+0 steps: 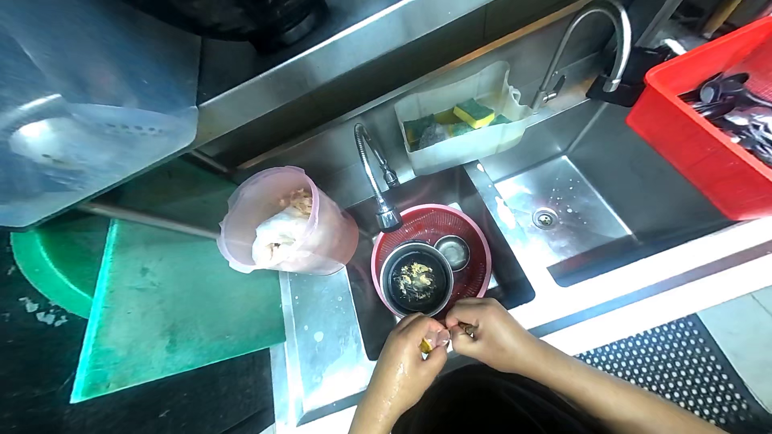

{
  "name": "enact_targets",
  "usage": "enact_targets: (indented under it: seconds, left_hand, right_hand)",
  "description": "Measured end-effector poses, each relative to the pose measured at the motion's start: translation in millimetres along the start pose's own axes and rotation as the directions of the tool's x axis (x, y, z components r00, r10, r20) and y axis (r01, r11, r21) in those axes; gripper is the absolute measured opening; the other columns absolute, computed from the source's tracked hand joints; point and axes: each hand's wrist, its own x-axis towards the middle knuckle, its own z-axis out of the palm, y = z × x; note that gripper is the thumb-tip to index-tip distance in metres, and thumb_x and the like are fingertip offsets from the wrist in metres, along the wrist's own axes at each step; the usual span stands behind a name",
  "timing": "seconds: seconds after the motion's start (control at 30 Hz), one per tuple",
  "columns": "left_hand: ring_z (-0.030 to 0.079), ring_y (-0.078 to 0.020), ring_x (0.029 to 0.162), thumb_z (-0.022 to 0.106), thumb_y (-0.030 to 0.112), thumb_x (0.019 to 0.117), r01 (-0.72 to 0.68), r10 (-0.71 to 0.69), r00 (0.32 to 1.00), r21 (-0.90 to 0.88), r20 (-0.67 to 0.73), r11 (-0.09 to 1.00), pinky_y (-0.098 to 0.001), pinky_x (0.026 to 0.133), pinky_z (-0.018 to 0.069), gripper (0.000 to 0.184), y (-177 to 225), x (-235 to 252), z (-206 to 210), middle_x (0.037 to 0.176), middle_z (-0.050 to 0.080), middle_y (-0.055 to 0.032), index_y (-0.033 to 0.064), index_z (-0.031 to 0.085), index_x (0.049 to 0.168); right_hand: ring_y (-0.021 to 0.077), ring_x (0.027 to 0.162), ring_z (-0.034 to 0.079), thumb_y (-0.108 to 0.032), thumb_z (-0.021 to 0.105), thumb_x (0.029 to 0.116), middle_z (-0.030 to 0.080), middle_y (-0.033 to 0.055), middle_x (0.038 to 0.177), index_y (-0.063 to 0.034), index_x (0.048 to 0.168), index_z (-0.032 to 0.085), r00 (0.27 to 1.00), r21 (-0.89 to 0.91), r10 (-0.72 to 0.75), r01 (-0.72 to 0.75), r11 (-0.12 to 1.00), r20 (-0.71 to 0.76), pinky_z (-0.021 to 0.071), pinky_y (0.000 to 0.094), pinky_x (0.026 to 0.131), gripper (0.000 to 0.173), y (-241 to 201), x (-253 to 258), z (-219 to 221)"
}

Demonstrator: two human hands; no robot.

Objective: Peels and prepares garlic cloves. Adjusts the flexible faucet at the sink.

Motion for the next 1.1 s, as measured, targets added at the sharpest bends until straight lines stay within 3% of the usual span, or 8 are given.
enact_targets:
  seconds: [0.2, 0.37, 0.47, 0.5, 0.57, 0.67, 0.8, 1.1]
  left_hand:
    - [0.061, -0.0033, 0.077, 0.072, 0.014, 0.0877, -0.008, 0.005, 1.000, -0.212, -0.013, 0.977, -0.0202, 0.070, 0.0534, 0.007, 1, 0, -2, 0.085, 0.066, 0.0045, 0.0114, 0.072, 0.095]
    - [0.058, -0.0056, 0.073, 0.074, 0.010, 0.0879, -0.009, 0.004, 1.000, -0.334, -0.014, 0.942, -0.0214, 0.065, 0.0503, 0.010, -7, -5, -12, 0.083, 0.063, 0.0031, 0.0107, 0.069, 0.097]
    - [0.061, -0.0063, 0.080, 0.073, 0.012, 0.0887, -0.048, 0.055, 0.998, -0.276, 0.020, 0.960, -0.0226, 0.071, 0.0534, 0.010, -5, -2, -15, 0.088, 0.065, 0.0022, 0.0108, 0.071, 0.098]
    - [0.061, -0.0065, 0.083, 0.072, 0.013, 0.0892, -0.060, 0.071, 0.997, -0.259, 0.034, 0.964, -0.0227, 0.073, 0.0540, 0.009, -3, -1, -16, 0.090, 0.065, 0.0017, 0.0110, 0.071, 0.098]
    - [0.062, -0.0068, 0.086, 0.072, 0.012, 0.0904, -0.080, 0.097, 0.993, -0.236, 0.061, 0.968, -0.0230, 0.075, 0.0550, 0.009, -1, 0, -17, 0.093, 0.066, 0.0004, 0.0110, 0.072, 0.099]
    - [0.062, -0.0059, 0.086, 0.071, 0.013, 0.0895, -0.075, 0.091, 0.993, -0.179, 0.081, 0.981, -0.0224, 0.075, 0.0550, 0.009, -2, 0, -19, 0.093, 0.066, 0.0010, 0.0122, 0.072, 0.098]
    - [0.062, -0.0051, 0.083, 0.070, 0.014, 0.0896, -0.049, 0.060, 0.995, -0.150, 0.074, 0.987, -0.0215, 0.073, 0.0543, 0.009, -5, -4, -19, 0.091, 0.066, 0.0013, 0.0118, 0.072, 0.098]
    - [0.060, -0.0051, 0.084, 0.069, 0.013, 0.0893, -0.022, 0.024, 1.000, -0.156, 0.014, 0.988, -0.0209, 0.072, 0.0528, 0.010, -11, -6, -27, 0.093, 0.064, 0.0035, 0.0146, 0.072, 0.098]
  right_hand:
    - [0.0004, 0.069, 0.060, -0.014, 0.061, 0.0913, 0.066, -0.0059, 0.077, -0.0121, 0.086, 0.073, 0.954, 0.335, 0.283, -0.236, 0.912, -0.098, 0.0506, 0.0213, 0.062, 0.013, -6, -5, -9]
    - [0.0033, 0.052, 0.042, -0.018, 0.051, 0.0987, 0.052, -0.0041, 0.065, -0.0136, 0.087, 0.067, 0.895, 0.672, 0.447, -0.326, 0.665, -0.008, 0.0348, 0.0209, 0.049, 0.021, -6, 2, -31]
    - [0.0016, 0.070, 0.054, -0.031, 0.048, 0.1058, 0.063, -0.0050, 0.086, -0.0123, 0.104, 0.070, 0.947, 0.440, 0.288, -0.322, 0.838, 0.144, 0.0455, 0.0212, 0.063, 0.030, -8, 5, -37]
    - [0.0050, 0.085, 0.062, -0.033, 0.053, 0.1057, 0.067, -0.0002, 0.099, -0.0096, 0.112, 0.071, 0.950, 0.356, 0.216, -0.287, 0.889, 0.225, 0.0535, 0.0257, 0.077, 0.031, -9, 7, -37]
    - [0.0104, 0.097, 0.064, -0.034, 0.061, 0.1024, 0.067, 0.0065, 0.108, -0.0070, 0.114, 0.069, 0.931, 0.263, 0.114, -0.214, 0.941, 0.347, 0.0549, 0.0296, 0.085, 0.030, -10, 10, -34]
    - [0.0102, 0.091, 0.063, -0.027, 0.061, 0.1019, 0.066, 0.0064, 0.100, -0.0066, 0.105, 0.069, 0.905, 0.220, 0.081, -0.187, 0.957, 0.417, 0.0533, 0.0284, 0.080, 0.022, -10, 14, -31]
    - [0.0098, 0.084, 0.060, -0.027, 0.053, 0.1062, 0.064, 0.0050, 0.094, -0.0075, 0.106, 0.067, 0.892, 0.176, 0.112, -0.207, 0.962, 0.438, 0.0501, 0.0283, 0.076, 0.024, -10, 12, -33]
    - [0.0036, 0.054, 0.039, -0.031, 0.044, 0.1093, 0.042, -0.0072, 0.065, -0.0148, 0.094, 0.061, 0.928, 0.487, 0.327, -0.373, 0.790, 0.181, 0.0345, 0.0222, 0.052, 0.028, 0, 4, -33]
